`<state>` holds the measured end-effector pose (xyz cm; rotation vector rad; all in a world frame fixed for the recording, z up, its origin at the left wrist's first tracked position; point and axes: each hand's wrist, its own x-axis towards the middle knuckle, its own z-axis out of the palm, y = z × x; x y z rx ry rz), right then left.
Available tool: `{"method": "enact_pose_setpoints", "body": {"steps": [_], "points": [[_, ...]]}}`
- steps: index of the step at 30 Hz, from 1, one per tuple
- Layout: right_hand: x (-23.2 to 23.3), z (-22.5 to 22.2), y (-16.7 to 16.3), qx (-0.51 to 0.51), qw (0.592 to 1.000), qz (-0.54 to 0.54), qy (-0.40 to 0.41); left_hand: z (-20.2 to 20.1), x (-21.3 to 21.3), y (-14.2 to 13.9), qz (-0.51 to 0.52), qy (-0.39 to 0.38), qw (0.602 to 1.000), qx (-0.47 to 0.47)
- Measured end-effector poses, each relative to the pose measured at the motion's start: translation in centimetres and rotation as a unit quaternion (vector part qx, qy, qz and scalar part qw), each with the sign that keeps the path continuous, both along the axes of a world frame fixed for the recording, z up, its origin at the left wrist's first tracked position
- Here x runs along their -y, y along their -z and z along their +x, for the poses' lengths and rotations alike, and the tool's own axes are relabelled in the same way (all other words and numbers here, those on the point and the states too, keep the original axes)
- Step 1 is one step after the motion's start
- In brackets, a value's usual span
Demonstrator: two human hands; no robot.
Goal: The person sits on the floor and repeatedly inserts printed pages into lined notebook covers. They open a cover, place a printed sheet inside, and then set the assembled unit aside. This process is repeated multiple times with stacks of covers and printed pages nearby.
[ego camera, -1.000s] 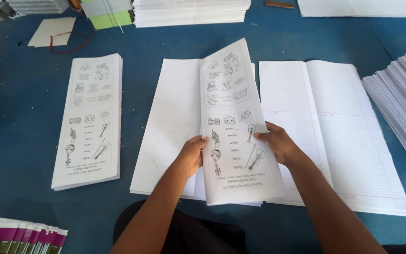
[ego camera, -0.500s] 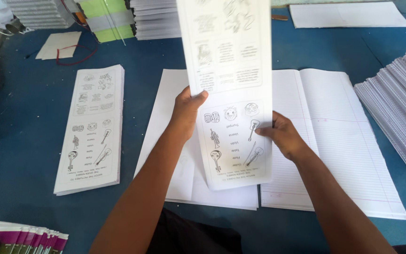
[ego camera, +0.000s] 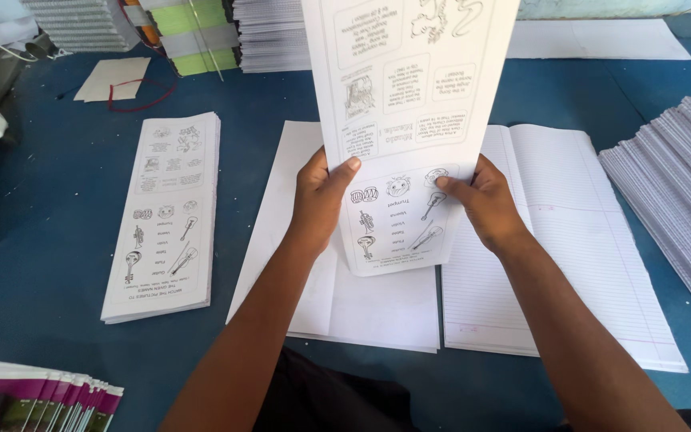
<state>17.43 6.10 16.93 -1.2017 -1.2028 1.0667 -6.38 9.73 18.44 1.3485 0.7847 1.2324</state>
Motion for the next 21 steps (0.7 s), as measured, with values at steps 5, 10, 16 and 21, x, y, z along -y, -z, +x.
{"method": "enact_pose_setpoints", "body": {"steps": [5, 10, 16, 21], "points": [[0.0, 0.3, 0.5, -0.005, 1.0, -0.005, 0.009, 0.4, 0.8, 1.8, 0.013, -0.011, 1.0, -0.001], [0.1, 0.8, 1.0, -0.009, 1.0, -0.014, 0.01, 0.9, 2.2, 3.7, 0.023, -0.024, 0.999, -0.004], [0.0, 0.5, 0.9, -0.021, 1.0, 0.01, 0.021, 1.4, 2.5, 2.7, 0.04, -0.067, 0.997, -0.029], [-0.2, 0.4, -0.2, -0.004, 1.0, 0.014, 0.016, 0.8, 2.2, 1.3, 0.051, -0.086, 0.993, -0.067]]}}
